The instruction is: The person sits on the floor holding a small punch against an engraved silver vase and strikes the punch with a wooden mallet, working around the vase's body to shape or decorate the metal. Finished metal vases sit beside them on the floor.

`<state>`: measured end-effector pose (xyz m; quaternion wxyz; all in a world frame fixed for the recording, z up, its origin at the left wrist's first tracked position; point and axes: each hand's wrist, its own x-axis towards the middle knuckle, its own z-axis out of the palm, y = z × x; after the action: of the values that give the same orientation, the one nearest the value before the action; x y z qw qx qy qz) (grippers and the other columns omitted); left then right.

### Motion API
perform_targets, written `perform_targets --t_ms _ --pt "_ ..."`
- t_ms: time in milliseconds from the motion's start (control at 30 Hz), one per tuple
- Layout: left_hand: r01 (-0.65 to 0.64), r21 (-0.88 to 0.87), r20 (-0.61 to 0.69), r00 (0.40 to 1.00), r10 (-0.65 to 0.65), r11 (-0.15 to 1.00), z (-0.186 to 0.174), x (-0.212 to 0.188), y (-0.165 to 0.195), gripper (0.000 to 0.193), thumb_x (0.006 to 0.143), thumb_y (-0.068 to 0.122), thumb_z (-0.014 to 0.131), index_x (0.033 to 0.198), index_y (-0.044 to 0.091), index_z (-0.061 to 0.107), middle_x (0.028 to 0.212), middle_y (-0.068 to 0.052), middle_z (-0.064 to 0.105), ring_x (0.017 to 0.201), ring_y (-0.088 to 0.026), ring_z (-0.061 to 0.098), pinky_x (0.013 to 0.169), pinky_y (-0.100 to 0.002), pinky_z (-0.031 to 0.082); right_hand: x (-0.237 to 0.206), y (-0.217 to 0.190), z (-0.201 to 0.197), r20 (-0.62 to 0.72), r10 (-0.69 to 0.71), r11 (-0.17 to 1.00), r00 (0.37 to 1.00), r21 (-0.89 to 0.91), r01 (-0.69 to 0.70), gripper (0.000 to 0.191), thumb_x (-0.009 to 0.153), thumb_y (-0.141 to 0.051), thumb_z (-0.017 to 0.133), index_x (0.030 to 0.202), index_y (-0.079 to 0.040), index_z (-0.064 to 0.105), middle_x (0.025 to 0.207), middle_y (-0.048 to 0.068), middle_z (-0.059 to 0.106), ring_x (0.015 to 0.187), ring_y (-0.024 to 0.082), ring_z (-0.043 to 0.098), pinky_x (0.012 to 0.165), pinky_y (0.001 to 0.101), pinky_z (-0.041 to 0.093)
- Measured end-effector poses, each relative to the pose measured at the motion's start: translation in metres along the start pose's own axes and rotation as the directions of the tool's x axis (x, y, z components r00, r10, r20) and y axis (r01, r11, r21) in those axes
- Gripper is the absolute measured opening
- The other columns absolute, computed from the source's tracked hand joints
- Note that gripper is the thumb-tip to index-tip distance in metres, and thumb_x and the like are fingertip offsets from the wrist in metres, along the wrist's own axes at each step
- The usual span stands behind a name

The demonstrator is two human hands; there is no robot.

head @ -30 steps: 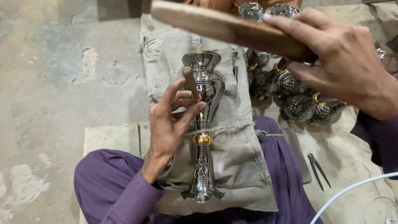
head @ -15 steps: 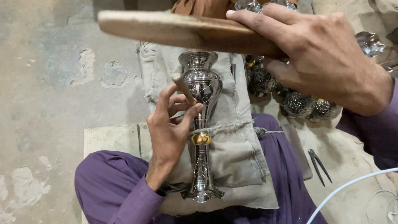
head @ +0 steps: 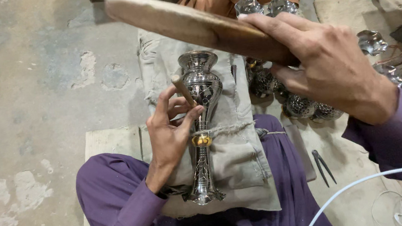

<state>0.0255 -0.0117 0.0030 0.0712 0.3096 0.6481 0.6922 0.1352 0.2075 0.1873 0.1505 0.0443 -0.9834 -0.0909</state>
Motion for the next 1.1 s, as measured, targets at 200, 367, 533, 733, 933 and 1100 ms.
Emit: perform_targets --t_ms 200,367,533,733,933,1100 --pt "-0.059 0.147 0.087 0.995 0.047 0.987 -0.002 0.007 0.002 0.052 0.092 0.008 0.079 0.138 0.006 0.055 0.101 -0.009 0.077 0.092 -0.018 0.079 0.074 -0.030 0.069 -0.020 0.013 0.013 0.094 0.049 0.979 0.994 -0.199 -0.030 0.069 0.083 -0.008 0.069 0.150 -0.026 0.062 0.102 -0.004 0.074 0.065 0.013 0.065 0.050 0.0280 0.053" --pt "-0.167 0.221 0.116 0.983 0.144 0.961 0.000 0.009 0.004 0.051 0.094 0.009 0.078 0.138 0.008 0.054 0.104 -0.008 0.076 0.096 -0.018 0.079 0.076 -0.031 0.067 -0.035 0.024 0.035 0.173 0.102 0.965 0.980 -0.256 -0.055 0.060 0.094 -0.010 0.065 0.151 -0.027 0.060 0.095 -0.004 0.072 0.062 0.012 0.065 0.054 0.0300 0.055" --pt "-0.157 0.254 0.124 0.984 0.129 0.954 0.000 0.010 0.008 0.051 0.093 0.010 0.079 0.138 0.008 0.055 0.103 -0.008 0.076 0.094 -0.018 0.078 0.075 -0.030 0.070 -0.040 0.027 0.044 0.044 0.048 0.990 0.998 -0.135 -0.042 0.066 0.087 -0.008 0.069 0.150 -0.022 0.060 0.099 0.001 0.073 0.064 0.015 0.065 0.054 0.0309 0.054" --pt "-0.157 0.286 0.127 0.984 0.125 0.945 0.001 0.010 0.011 0.050 0.093 0.010 0.079 0.137 0.009 0.055 0.104 -0.008 0.076 0.095 -0.017 0.079 0.075 -0.029 0.070 -0.046 0.030 0.041 -0.054 0.034 0.996 0.998 0.088 -0.030 0.062 0.091 -0.013 0.071 0.151 -0.024 0.056 0.105 0.004 0.072 0.069 0.016 0.065 0.061 0.0323 0.056" --pt "-0.142 0.331 0.160 0.983 0.093 0.933 0.000 0.013 0.012 0.055 0.089 0.009 0.081 0.138 0.010 0.055 0.103 -0.009 0.077 0.093 -0.018 0.079 0.073 -0.031 0.069 -0.050 0.032 0.050 -0.004 0.118 0.979 0.993 0.171 -0.115 0.069 0.090 -0.009 0.072 0.156 -0.020 0.054 0.103 0.005 0.072 0.069 0.016 0.065 0.063 0.0299 0.058" --pt "-0.194 0.411 0.254 0.963 0.093 0.891 0.003 0.021 0.015 0.057 0.088 0.009 0.080 0.140 0.013 0.057 0.100 -0.009 0.079 0.088 -0.018 0.078 0.076 -0.032 0.066 -0.058 0.022 0.051 -0.084 0.194 0.954 0.977 0.249 -0.168 0.069 0.084 -0.005 0.072 0.150 -0.019 0.056 0.108 0.008 0.074 0.080 0.023 0.070 0.070 0.0368 0.058"
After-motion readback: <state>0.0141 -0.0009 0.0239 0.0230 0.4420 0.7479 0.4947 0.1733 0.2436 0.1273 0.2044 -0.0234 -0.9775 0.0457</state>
